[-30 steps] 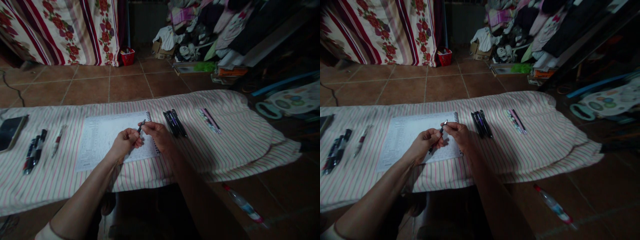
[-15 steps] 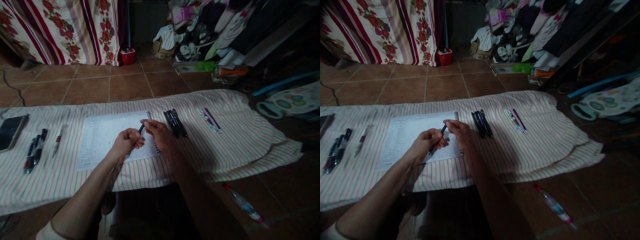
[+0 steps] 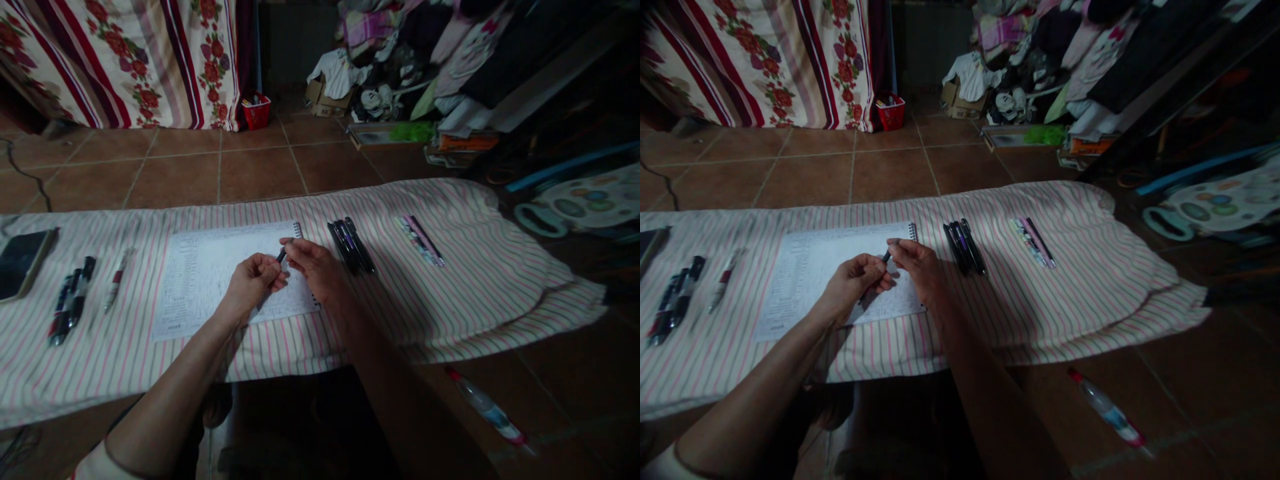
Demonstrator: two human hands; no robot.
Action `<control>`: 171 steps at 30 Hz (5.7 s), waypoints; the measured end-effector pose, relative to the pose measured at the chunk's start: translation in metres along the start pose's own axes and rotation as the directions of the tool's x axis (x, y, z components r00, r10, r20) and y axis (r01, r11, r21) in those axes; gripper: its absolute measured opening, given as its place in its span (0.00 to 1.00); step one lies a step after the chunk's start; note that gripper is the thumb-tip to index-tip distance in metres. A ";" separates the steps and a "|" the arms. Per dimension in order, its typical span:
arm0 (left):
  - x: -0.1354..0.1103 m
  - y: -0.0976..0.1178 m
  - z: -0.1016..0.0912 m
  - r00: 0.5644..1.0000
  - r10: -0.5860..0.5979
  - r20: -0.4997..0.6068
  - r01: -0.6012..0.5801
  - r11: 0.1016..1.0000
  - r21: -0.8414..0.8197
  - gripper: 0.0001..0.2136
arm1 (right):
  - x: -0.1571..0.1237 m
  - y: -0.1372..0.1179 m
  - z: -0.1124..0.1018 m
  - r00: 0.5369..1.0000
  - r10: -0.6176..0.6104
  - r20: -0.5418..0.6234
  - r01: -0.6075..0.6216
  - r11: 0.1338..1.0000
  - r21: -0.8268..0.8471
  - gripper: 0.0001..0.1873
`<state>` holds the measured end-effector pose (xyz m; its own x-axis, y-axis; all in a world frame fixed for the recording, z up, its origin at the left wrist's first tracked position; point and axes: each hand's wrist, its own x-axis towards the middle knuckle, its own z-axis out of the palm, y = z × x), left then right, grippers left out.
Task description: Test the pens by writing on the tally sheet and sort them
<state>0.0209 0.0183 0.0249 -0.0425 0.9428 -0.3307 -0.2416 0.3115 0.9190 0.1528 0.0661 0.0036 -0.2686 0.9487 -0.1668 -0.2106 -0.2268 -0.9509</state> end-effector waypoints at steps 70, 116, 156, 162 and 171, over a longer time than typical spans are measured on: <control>0.017 0.008 -0.021 0.979 -0.190 -0.077 0.105 0.787 -0.608 0.10 | -0.006 0.012 0.020 0.880 -0.028 0.475 0.116 0.981 -0.158 0.36; 0.018 0.009 -0.016 0.988 -0.146 -0.050 0.092 0.817 -0.569 0.06 | -0.004 -0.016 0.015 0.975 -0.046 0.217 0.071 0.991 -0.110 0.19; 0.025 -0.016 0.008 0.853 0.460 0.246 -0.249 -0.055 0.967 0.18 | 0.068 0.005 0.012 0.902 -0.290 -0.321 0.101 0.863 -0.495 0.14; 0.024 -0.016 0.009 0.867 0.430 0.252 -0.249 -0.064 0.966 0.18 | 0.069 0.009 0.008 0.901 -0.273 -0.336 0.088 0.875 -0.476 0.15; 0.025 -0.019 0.009 0.864 0.431 0.260 -0.250 -0.080 0.965 0.19 | 0.073 0.015 0.007 0.908 -0.289 -0.303 0.119 0.872 -0.475 0.15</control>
<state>0.0335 0.0367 0.0015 0.1109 0.9799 0.1659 0.9653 -0.1459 0.2164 0.1234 0.1301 -0.0209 0.1019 0.9938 0.0445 0.2313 0.0199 -0.9727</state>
